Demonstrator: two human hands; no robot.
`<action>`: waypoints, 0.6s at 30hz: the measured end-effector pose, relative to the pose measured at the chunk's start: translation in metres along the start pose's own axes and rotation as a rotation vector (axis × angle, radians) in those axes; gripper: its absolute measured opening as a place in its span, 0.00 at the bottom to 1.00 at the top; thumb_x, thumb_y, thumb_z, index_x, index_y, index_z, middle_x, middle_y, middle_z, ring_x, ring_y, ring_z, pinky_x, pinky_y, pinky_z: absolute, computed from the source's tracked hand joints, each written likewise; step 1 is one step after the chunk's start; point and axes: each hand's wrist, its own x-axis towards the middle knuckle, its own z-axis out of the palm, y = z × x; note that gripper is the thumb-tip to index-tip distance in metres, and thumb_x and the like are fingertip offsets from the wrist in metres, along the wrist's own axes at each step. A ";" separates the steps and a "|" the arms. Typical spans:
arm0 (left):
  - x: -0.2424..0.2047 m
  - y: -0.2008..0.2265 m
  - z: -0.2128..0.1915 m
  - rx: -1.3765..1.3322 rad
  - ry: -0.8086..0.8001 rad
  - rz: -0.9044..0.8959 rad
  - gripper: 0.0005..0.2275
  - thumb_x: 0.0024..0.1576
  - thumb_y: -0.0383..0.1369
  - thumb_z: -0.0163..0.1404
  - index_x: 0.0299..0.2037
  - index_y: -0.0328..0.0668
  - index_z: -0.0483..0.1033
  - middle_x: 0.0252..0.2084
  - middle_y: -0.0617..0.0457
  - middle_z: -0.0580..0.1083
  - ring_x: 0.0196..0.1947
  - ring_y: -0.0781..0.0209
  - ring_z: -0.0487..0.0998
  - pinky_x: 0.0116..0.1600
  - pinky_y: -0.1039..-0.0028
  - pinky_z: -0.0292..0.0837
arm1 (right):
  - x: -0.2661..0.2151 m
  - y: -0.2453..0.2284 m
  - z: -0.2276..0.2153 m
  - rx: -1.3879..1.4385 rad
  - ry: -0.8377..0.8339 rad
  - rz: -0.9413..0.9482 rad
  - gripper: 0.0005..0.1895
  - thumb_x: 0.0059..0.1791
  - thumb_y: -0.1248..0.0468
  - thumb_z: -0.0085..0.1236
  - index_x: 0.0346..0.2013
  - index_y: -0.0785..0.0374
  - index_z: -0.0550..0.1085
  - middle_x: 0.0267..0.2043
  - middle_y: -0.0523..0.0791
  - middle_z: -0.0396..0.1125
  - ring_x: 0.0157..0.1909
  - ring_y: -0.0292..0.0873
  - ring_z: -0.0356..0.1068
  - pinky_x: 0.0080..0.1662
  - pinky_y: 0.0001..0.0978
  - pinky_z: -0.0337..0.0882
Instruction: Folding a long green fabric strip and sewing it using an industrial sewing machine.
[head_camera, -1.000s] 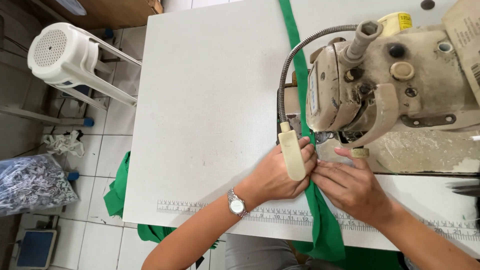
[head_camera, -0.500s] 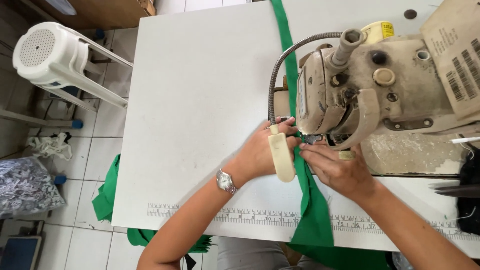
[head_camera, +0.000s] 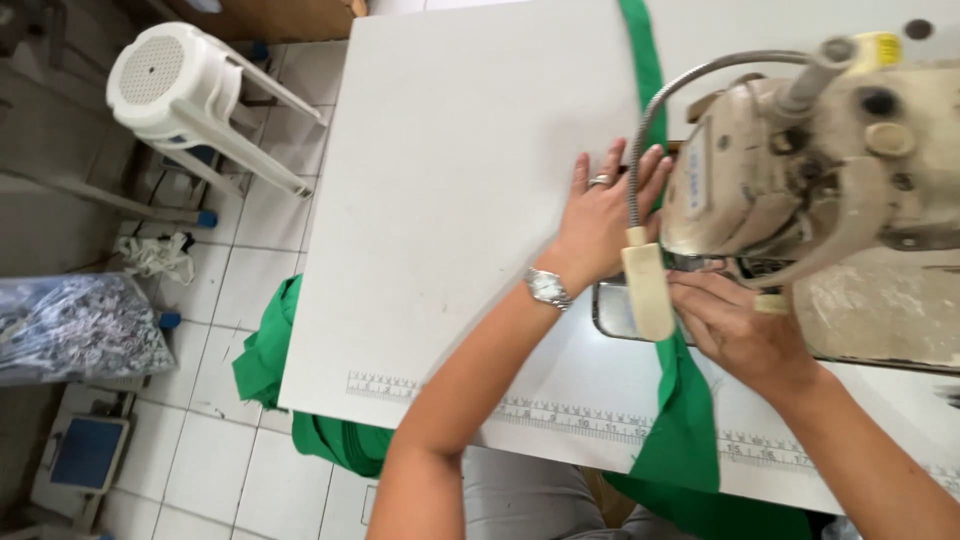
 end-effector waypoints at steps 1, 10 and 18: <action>0.002 0.003 -0.007 0.035 -0.068 -0.011 0.27 0.66 0.53 0.36 0.75 0.61 0.53 0.78 0.66 0.55 0.79 0.46 0.51 0.75 0.37 0.46 | 0.000 0.000 0.001 0.005 -0.004 0.004 0.09 0.51 0.73 0.57 0.41 0.60 0.81 0.50 0.40 0.76 0.48 0.42 0.75 0.61 0.41 0.72; -0.019 0.032 -0.030 0.082 0.331 -0.240 0.12 0.54 0.30 0.49 0.48 0.49 0.70 0.54 0.54 0.66 0.51 0.48 0.70 0.49 0.53 0.66 | -0.018 0.008 0.012 -0.133 0.029 -0.028 0.04 0.55 0.66 0.68 0.44 0.59 0.85 0.51 0.45 0.80 0.52 0.47 0.78 0.54 0.41 0.72; -0.167 0.102 -0.139 -0.790 -0.347 -0.171 0.23 0.50 0.53 0.48 0.34 0.36 0.66 0.33 0.41 0.70 0.33 0.36 0.75 0.33 0.45 0.69 | -0.029 0.007 0.010 -0.125 -0.023 0.050 0.11 0.56 0.63 0.68 0.53 0.47 0.84 0.31 0.42 0.58 0.40 0.53 0.63 0.52 0.45 0.66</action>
